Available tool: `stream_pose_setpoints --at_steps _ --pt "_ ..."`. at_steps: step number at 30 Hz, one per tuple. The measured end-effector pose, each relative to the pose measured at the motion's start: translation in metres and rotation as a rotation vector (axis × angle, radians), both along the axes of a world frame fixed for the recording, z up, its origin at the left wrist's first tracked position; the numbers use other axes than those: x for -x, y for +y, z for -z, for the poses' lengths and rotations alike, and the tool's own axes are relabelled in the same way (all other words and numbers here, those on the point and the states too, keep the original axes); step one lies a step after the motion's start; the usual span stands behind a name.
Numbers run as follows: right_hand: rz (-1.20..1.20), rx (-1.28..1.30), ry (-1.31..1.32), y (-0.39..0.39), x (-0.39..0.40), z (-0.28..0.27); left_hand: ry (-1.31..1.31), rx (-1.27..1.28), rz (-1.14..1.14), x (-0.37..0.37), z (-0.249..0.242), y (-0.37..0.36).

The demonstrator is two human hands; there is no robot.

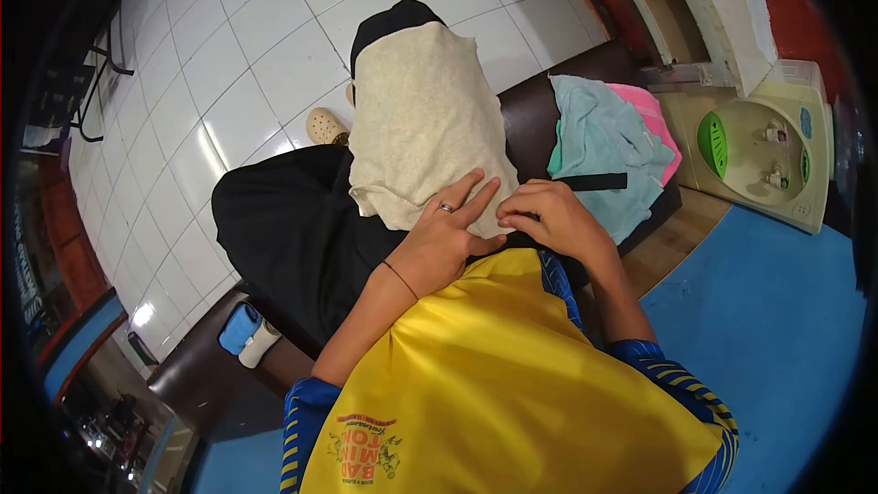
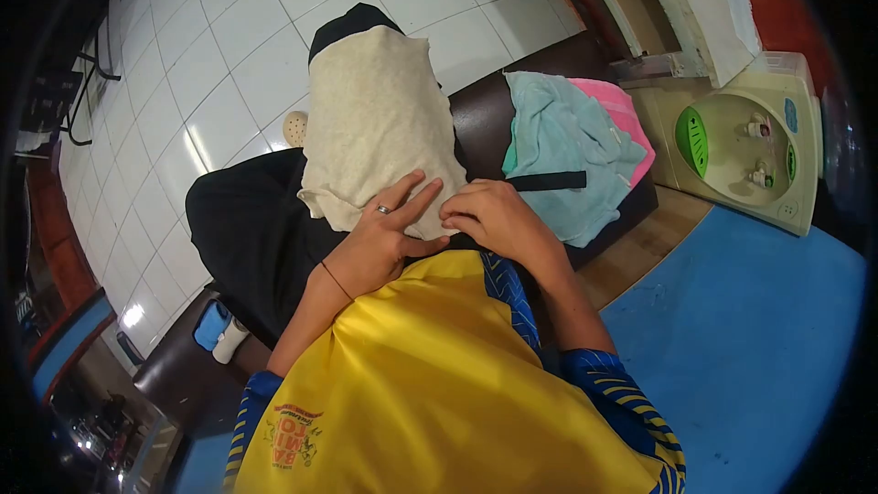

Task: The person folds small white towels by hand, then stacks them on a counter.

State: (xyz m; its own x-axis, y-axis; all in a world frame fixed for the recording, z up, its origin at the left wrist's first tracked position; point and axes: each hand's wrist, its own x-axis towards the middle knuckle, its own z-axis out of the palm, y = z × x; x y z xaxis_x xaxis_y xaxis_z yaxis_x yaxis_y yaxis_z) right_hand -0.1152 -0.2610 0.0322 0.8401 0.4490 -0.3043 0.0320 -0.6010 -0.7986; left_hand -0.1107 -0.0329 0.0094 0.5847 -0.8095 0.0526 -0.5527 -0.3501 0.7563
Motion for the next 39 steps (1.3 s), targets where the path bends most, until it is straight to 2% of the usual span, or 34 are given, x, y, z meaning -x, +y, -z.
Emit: stream_pose_setpoints --at_steps 1,2,5,8,9,14,18,22,27,32,34,39 --pt "-0.056 0.018 -0.12 0.0 0.001 0.002 -0.002 0.008 -0.008 0.0 0.0 0.0" --pt "-0.057 0.018 -0.119 -0.001 0.003 0.005 -0.004 0.016 -0.014 0.0 0.0 -0.001" --pt "0.111 0.123 -0.346 -0.01 -0.001 0.009 -0.016 0.024 -0.009 0.0 0.002 0.0" --pt "0.298 0.14 -0.168 -0.021 -0.011 -0.008 -0.018 0.035 -0.008 -0.001 0.003 0.0" --pt "0.299 0.141 -0.168 -0.021 -0.013 -0.014 -0.017 0.035 -0.008 -0.001 0.003 0.0" --pt "0.149 0.018 0.177 -0.016 -0.01 -0.019 -0.012 0.005 -0.01 -0.001 0.0 0.0" --pt "0.065 0.055 -0.011 0.001 0.004 -0.003 -0.002 0.02 -0.026 0.0 0.003 -0.001" --pt "0.021 0.027 -0.066 -0.009 0.004 0.0 0.002 0.015 -0.032 0.002 0.001 -0.001" --pt "0.3 -0.008 0.103 -0.029 -0.009 -0.012 0.009 0.025 -0.048 0.002 0.001 -0.001" --pt "0.27 0.039 0.157 -0.031 -0.014 -0.019 -0.022 0.084 -0.037 0.002 0.004 -0.002" --pt "0.374 -0.166 0.18 -0.041 -0.009 -0.003 -0.028 0.091 -0.042 0.003 0.005 -0.001" --pt "0.426 -0.189 0.242 -0.056 -0.008 0.004 -0.033 0.133 -0.047 0.003 0.001 -0.002"
